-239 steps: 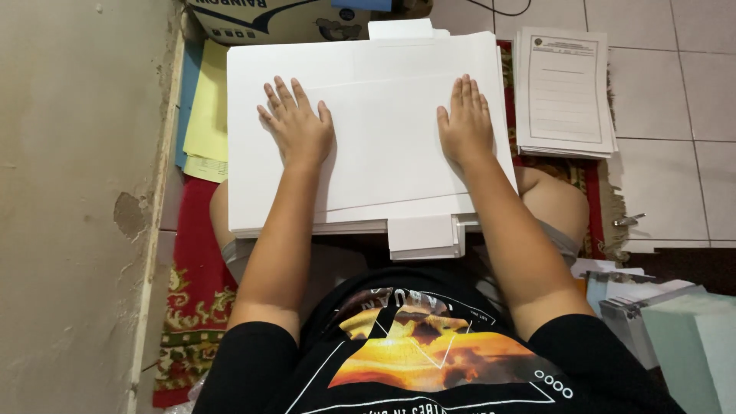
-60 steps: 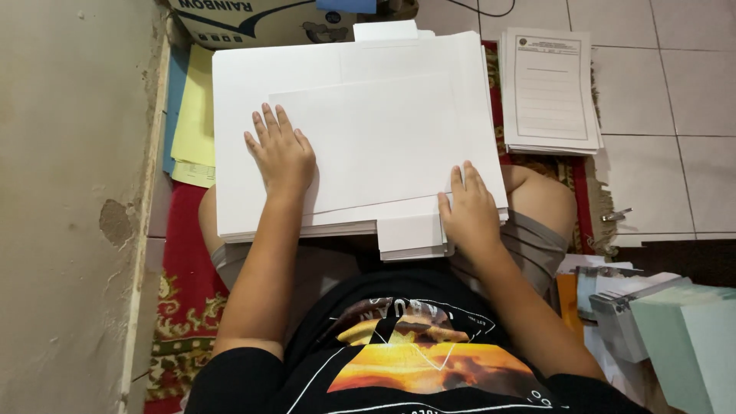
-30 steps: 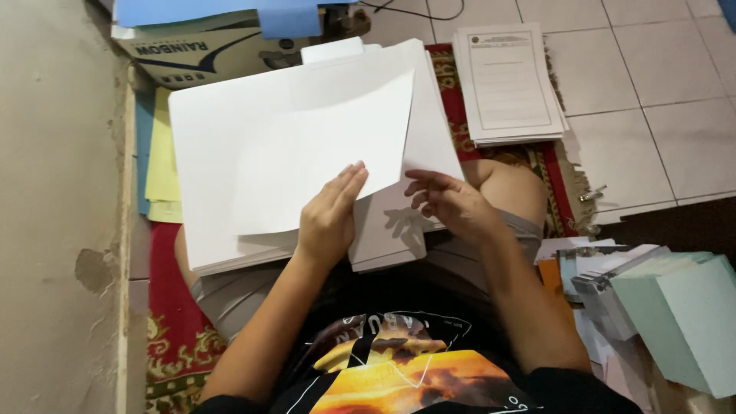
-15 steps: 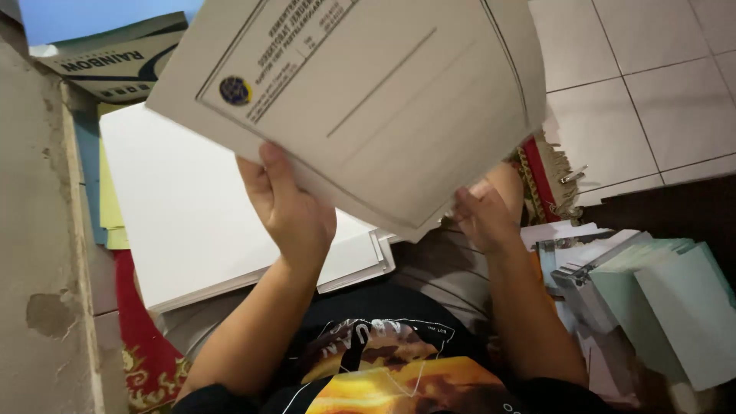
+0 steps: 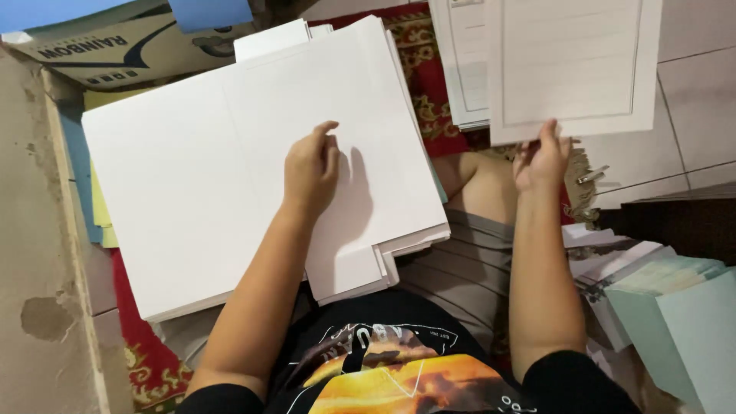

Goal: The person aligns and stacks large sheets of white paper on the floor.

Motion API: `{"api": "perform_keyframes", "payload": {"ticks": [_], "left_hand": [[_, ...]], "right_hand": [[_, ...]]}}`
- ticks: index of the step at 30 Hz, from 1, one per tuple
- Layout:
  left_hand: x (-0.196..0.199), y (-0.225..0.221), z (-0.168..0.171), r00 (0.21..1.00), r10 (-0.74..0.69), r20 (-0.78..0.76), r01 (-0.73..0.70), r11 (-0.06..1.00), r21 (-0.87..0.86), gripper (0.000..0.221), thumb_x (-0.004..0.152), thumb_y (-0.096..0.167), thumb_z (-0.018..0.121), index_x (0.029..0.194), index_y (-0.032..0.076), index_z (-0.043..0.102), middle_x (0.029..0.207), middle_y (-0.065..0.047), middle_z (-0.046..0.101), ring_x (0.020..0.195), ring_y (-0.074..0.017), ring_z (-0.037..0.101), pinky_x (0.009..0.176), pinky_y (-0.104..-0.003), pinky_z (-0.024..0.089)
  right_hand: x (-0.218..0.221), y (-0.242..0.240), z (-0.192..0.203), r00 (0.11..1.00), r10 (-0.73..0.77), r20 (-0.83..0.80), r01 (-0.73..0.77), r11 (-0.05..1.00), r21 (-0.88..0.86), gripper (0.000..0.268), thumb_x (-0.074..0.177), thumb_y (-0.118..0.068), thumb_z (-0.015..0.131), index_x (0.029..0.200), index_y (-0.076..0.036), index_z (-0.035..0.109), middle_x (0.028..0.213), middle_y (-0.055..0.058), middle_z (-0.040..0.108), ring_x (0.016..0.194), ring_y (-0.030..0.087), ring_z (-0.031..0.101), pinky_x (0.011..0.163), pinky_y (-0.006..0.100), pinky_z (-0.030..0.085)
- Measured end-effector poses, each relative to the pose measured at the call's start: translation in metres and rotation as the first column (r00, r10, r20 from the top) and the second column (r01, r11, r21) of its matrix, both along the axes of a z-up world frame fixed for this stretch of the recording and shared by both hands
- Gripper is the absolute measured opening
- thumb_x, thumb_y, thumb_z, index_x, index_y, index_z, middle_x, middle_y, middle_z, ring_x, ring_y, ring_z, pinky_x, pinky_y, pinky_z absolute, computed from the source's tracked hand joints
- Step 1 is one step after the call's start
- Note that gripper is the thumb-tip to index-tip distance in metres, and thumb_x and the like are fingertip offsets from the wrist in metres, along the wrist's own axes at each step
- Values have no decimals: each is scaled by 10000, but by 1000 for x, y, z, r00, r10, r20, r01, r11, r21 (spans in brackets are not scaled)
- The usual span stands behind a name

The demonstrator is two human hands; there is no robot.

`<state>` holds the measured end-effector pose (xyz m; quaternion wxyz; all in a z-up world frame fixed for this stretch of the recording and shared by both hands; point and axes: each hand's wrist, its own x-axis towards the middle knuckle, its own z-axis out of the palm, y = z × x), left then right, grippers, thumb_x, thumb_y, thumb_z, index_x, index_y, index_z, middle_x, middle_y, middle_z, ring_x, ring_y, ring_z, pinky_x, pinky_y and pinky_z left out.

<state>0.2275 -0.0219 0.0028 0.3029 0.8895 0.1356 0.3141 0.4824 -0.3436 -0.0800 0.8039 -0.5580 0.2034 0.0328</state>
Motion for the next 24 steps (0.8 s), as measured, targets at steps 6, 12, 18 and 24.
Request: {"api": "perform_keyframes", "payload": {"ticks": [6, 12, 18, 24], "left_hand": [[6, -1, -8, 995, 72, -74, -56, 979, 197, 196, 924, 41, 626, 1100, 115, 670, 769, -38, 662, 718, -255, 675, 725, -369, 555], [9, -1, -14, 993, 81, -86, -58, 968, 243, 141, 901, 75, 627, 1012, 160, 649, 742, -9, 626, 700, -234, 662, 685, -357, 534], [6, 0, -7, 994, 57, -89, -36, 973, 226, 166, 886, 41, 615, 1013, 146, 635, 734, -32, 605, 704, -253, 663, 686, -367, 529], [8, 1, -14, 996, 67, -62, -51, 974, 221, 168, 864, 43, 635, 995, 148, 639, 728, -33, 608, 701, -251, 664, 685, -366, 532]], "right_hand": [[82, 16, -82, 998, -28, -61, 18, 988, -154, 239, 1006, -360, 709, 1140, -224, 566, 823, 23, 587, 547, 177, 642, 412, 179, 436], [132, 32, -135, 991, 112, -78, -125, 974, -189, 224, 1044, -288, 642, 1203, -161, 549, 794, 45, 574, 555, 169, 653, 412, 198, 474], [158, 35, -178, 943, 168, -286, -217, 965, -148, 454, 1040, -330, 606, 1399, -134, 408, 921, 141, 582, 632, 220, 618, 498, 252, 528], [157, 33, -181, 915, 159, -372, -208, 973, -96, 567, 1021, -406, 563, 1425, -103, 304, 1015, 188, 557, 667, 262, 661, 511, 316, 517]]}}
